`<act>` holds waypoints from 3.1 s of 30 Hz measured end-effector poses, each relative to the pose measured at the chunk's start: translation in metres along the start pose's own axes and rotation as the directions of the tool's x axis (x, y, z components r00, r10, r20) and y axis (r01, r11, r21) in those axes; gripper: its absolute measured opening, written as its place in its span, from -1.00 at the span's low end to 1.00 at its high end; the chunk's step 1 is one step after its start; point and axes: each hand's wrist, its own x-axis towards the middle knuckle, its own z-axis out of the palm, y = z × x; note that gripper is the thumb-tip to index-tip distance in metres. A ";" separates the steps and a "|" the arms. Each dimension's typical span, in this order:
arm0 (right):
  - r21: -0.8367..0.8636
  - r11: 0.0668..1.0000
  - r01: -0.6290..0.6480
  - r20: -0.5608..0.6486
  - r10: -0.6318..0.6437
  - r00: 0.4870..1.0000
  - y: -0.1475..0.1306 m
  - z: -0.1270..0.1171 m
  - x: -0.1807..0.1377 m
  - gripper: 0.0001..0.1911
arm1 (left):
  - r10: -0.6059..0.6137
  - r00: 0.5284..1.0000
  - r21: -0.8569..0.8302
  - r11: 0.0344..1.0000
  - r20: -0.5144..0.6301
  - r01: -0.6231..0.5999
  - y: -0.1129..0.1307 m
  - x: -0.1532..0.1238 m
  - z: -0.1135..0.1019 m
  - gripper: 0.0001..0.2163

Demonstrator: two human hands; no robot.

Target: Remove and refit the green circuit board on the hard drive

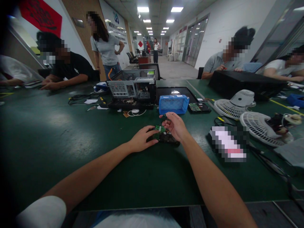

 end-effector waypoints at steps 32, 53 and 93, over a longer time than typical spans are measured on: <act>-0.091 0.995 0.035 -0.035 -0.038 0.999 0.002 -0.008 0.001 -0.73 | -0.009 1.000 0.009 1.000 0.024 0.008 0.001 -0.001 -0.003 -0.49; 0.064 0.997 -0.050 0.035 0.048 0.998 0.004 -0.007 0.001 -0.75 | -0.003 1.000 0.010 1.000 0.018 0.002 0.001 0.000 -0.002 -0.48; 0.067 0.994 -0.089 0.049 0.086 0.995 0.006 -0.003 -0.001 -0.76 | -0.004 1.000 0.017 1.000 0.020 0.003 0.000 0.000 -0.001 -0.50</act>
